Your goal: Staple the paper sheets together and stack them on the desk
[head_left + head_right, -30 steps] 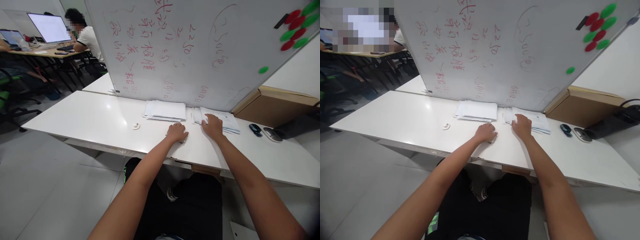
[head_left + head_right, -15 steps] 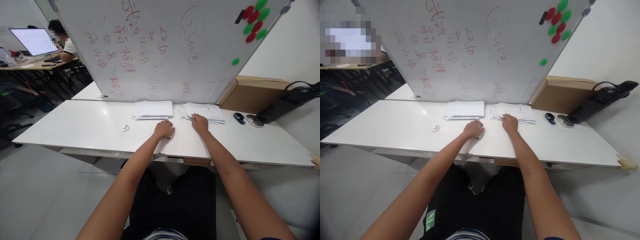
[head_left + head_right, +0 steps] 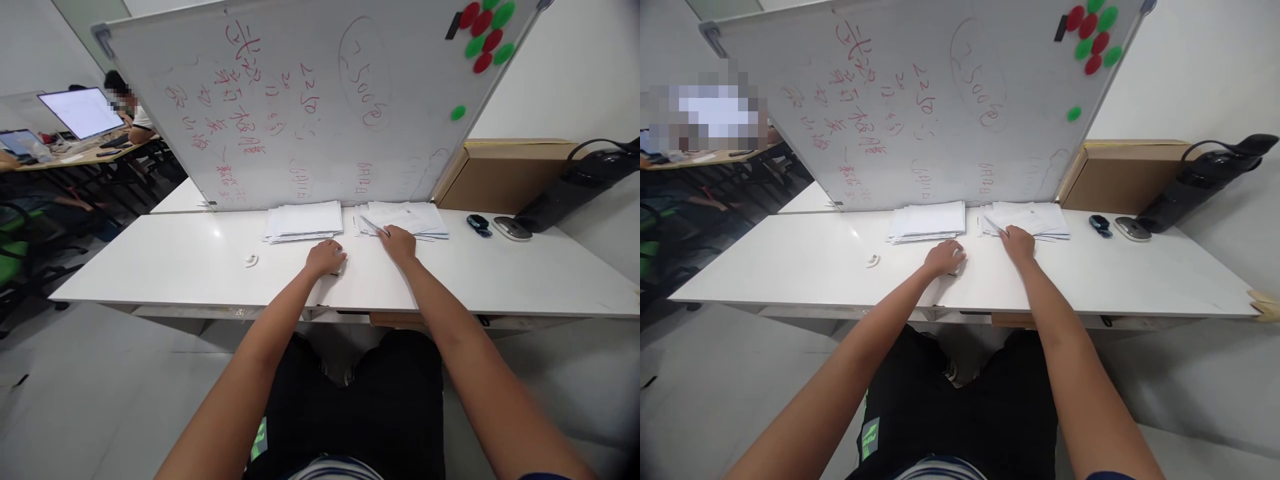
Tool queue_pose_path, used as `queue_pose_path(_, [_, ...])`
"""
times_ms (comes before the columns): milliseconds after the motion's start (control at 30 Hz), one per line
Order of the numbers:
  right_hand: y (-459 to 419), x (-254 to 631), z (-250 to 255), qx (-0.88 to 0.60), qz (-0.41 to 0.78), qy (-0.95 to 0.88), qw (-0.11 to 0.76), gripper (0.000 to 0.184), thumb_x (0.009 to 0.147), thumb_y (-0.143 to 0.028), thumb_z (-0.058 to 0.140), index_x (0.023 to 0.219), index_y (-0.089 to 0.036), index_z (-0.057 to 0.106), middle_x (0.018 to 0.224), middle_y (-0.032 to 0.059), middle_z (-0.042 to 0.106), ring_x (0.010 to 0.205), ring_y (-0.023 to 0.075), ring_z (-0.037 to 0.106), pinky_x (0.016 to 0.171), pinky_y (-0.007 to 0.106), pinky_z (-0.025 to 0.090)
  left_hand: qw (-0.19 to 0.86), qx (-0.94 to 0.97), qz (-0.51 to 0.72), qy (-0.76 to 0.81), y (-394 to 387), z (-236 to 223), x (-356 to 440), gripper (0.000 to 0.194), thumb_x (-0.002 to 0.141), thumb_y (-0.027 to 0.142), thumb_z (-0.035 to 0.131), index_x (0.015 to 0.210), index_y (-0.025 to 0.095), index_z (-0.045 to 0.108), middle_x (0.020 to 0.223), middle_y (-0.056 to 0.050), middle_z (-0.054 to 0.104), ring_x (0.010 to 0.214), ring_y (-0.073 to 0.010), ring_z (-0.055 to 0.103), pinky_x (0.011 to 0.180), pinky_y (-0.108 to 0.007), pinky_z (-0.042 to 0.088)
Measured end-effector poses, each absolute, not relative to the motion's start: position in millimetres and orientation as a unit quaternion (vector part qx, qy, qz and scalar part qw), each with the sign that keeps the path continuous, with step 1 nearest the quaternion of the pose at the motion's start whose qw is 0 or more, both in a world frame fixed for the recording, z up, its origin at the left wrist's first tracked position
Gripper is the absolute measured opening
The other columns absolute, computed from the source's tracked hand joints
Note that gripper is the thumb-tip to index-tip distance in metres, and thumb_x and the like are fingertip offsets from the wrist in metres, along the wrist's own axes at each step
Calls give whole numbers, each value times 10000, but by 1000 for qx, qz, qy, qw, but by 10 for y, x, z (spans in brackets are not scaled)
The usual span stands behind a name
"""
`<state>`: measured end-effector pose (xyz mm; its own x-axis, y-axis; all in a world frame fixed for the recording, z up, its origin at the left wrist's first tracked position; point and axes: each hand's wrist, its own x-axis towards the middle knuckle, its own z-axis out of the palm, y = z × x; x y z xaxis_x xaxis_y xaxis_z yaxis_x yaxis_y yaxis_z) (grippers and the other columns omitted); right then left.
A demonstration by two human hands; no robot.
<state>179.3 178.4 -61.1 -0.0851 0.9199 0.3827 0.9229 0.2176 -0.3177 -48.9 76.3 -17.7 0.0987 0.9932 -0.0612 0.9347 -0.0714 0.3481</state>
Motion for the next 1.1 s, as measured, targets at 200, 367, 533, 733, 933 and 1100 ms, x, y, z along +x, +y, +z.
queue_pose_path(200, [1743,1775,-570,-625,-2,-741,245,380,952,-355,359,1099,-140,636,992,134,693,855,232,606,682,299,371,148,725,99,665,768,-173,-479,349,898,475,372,1122,279,554,1321,-11,513,1211,-217,468,1001,-366,377])
queue_pose_path(367, [1731,1773,-562,-636,-5,-735,235,395,967,-347,303,1023,-138,634,894,130,683,775,223,587,651,294,340,148,725,93,666,764,-147,-468,364,900,484,367,1131,278,557,1330,-13,511,1209,-218,470,996,-358,382])
queue_pose_path(533, [1746,1795,-610,-614,-10,-746,258,359,934,-260,300,985,-137,633,873,119,670,766,224,567,651,297,334,152,722,97,668,755,-144,-466,369,898,487,369,1131,277,563,1328,-16,513,1204,-216,470,997,-349,376])
queue_pose_path(733, [1756,1804,-638,-609,-32,-747,266,372,928,-249,299,985,-115,642,870,139,668,786,237,570,675,310,342,151,723,101,666,759,-157,-472,341,898,468,380,1115,277,561,1308,-14,524,1197,-213,474,995,-362,378])
queue_pose_path(933, [1769,1819,-659,-602,-50,-753,261,418,953,-326,296,949,-116,657,843,145,673,776,241,572,666,315,334,154,722,94,669,762,-162,-476,354,899,481,370,1125,278,553,1309,-21,516,1203,-225,466,988,-362,378])
queue_pose_path(1100, [1779,1827,-681,-612,-55,-747,253,420,946,-368,326,866,-120,655,806,154,663,744,241,563,643,314,322,157,722,79,669,765,-157,-473,377,907,487,345,1156,279,538,1342,-18,491,1236,-221,439,1009,-356,357])
